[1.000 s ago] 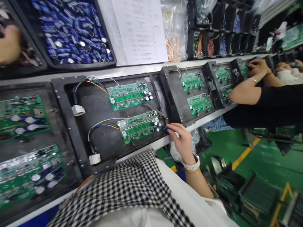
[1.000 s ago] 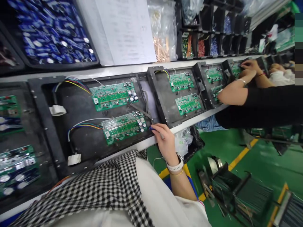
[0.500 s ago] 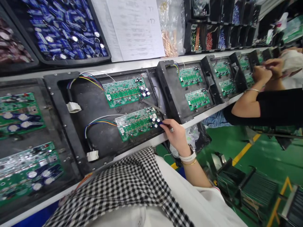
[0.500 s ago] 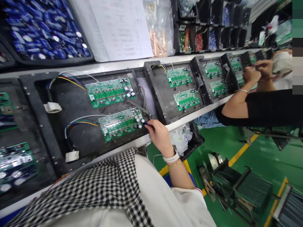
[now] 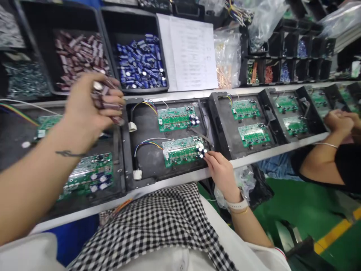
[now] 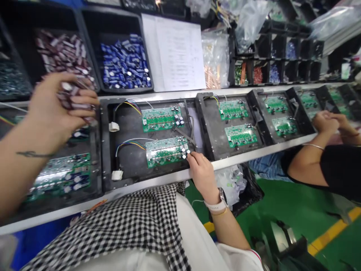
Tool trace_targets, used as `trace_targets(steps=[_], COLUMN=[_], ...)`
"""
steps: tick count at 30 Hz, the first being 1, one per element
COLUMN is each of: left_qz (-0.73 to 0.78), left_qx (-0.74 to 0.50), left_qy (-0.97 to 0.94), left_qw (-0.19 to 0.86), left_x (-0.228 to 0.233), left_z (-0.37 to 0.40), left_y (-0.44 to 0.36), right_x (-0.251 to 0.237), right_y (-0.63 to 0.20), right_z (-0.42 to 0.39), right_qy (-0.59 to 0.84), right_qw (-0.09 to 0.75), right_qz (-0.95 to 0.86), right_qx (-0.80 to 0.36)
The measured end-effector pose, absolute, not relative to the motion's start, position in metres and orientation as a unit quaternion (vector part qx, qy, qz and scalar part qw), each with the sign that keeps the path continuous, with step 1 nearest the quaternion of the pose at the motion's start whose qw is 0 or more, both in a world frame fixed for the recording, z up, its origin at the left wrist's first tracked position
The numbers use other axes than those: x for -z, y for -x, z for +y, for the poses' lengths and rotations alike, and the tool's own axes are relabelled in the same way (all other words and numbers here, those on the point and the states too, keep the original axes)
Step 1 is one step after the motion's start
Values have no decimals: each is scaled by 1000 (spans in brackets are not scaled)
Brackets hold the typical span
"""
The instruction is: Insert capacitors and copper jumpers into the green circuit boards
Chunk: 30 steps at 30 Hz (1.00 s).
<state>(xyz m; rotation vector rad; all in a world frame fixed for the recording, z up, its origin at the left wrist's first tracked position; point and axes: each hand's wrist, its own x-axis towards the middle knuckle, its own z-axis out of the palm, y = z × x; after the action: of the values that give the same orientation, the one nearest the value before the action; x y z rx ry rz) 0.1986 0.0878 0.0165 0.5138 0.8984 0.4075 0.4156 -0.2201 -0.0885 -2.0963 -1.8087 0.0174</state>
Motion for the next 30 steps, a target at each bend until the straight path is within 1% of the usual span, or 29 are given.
trace_targets(steps=[2, 5, 6, 9, 12, 14, 15, 19, 21, 23, 25, 30], left_qz=[365, 311, 297, 286, 297, 293, 293, 320, 335, 345, 347, 362], left_qx=[-284, -274, -280, -324, -338, -328, -322, -261, -227, -206, -197, -186], left_qy=[-189, -79, -47, 14, 5, -18, -27, -32, -32, -41, -52, -87], left_qw=[866, 907, 912, 902, 893, 898, 900, 910, 914, 915, 916, 909], left_x=[-11, 1, 5, 16, 26, 32, 35, 45, 50, 54, 58, 60], left_z=[65, 26, 15, -5, -9, -10, -12, -25, -34, -41, -46, -51], left_y=[-197, -209, -214, -222, -217, -210, -207, -207, -210, -213, -214, -214], right_x=[66, 36, 31, 28, 36, 41, 44, 62, 72, 79, 81, 80], right_y=[-407, -374, -362, -334, -345, -373, -389, -434, -440, -439, -437, -441], right_z=[-201, -160, -147, -121, -112, -106, -101, -72, -61, -55, -53, -52], right_qy=[726, 647, 615, 551, 546, 583, 609, 651, 647, 645, 647, 633], right_qw=[213, 333, 359, 385, 400, 380, 357, 212, 138, 90, 68, 45], right_qz=[-652, -679, -694, -730, -727, -710, -701, -721, -744, -756, -758, -771], right_qx=[-49, -97, -106, -124, -118, -105, -99, -105, -92, -63, -47, -53])
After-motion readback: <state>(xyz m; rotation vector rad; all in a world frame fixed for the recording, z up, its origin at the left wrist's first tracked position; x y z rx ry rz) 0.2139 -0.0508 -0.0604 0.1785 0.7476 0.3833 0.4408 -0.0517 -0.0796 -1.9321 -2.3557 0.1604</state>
